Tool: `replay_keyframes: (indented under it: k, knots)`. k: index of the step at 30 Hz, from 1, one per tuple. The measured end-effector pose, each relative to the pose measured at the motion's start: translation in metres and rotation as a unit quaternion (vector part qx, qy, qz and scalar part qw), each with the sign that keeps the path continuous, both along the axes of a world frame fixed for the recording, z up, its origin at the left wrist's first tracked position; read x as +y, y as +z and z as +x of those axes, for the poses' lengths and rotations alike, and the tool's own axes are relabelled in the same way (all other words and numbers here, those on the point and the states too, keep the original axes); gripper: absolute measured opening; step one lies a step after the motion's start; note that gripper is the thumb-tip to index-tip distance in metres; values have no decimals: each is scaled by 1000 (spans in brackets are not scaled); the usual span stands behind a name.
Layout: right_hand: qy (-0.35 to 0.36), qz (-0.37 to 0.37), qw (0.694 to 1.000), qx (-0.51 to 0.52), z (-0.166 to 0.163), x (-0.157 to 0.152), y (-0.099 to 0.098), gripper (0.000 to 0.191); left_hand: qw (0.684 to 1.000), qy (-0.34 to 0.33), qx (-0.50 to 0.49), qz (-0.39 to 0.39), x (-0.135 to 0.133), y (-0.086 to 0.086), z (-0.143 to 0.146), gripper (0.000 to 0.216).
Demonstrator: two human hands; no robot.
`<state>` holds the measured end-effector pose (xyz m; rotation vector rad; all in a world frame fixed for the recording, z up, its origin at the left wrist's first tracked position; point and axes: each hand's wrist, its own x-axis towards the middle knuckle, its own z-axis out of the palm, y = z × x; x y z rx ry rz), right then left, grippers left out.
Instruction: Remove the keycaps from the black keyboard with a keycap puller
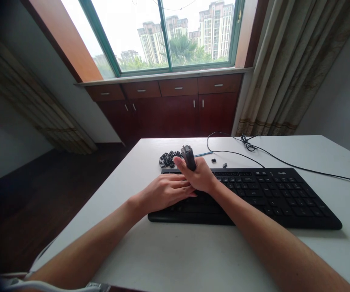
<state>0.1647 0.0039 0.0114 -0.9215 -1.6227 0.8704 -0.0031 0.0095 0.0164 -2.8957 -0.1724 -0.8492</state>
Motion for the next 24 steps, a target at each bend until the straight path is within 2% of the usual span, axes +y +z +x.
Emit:
replay_keyframes:
  k: [8, 18, 24]
  knots:
    - [1, 19, 1000, 1, 1, 1, -2, 56, 1000, -8, 29, -7, 0, -1, -3, 20]
    - [-4, 0, 1000, 14, 0, 0, 0, 59, 1000, -15, 26, -3, 2, -5, -5, 20]
    - [-6, 1, 1000, 13, 0, 0, 0, 59, 999, -19, 25, -32, 2, -5, -6, 20]
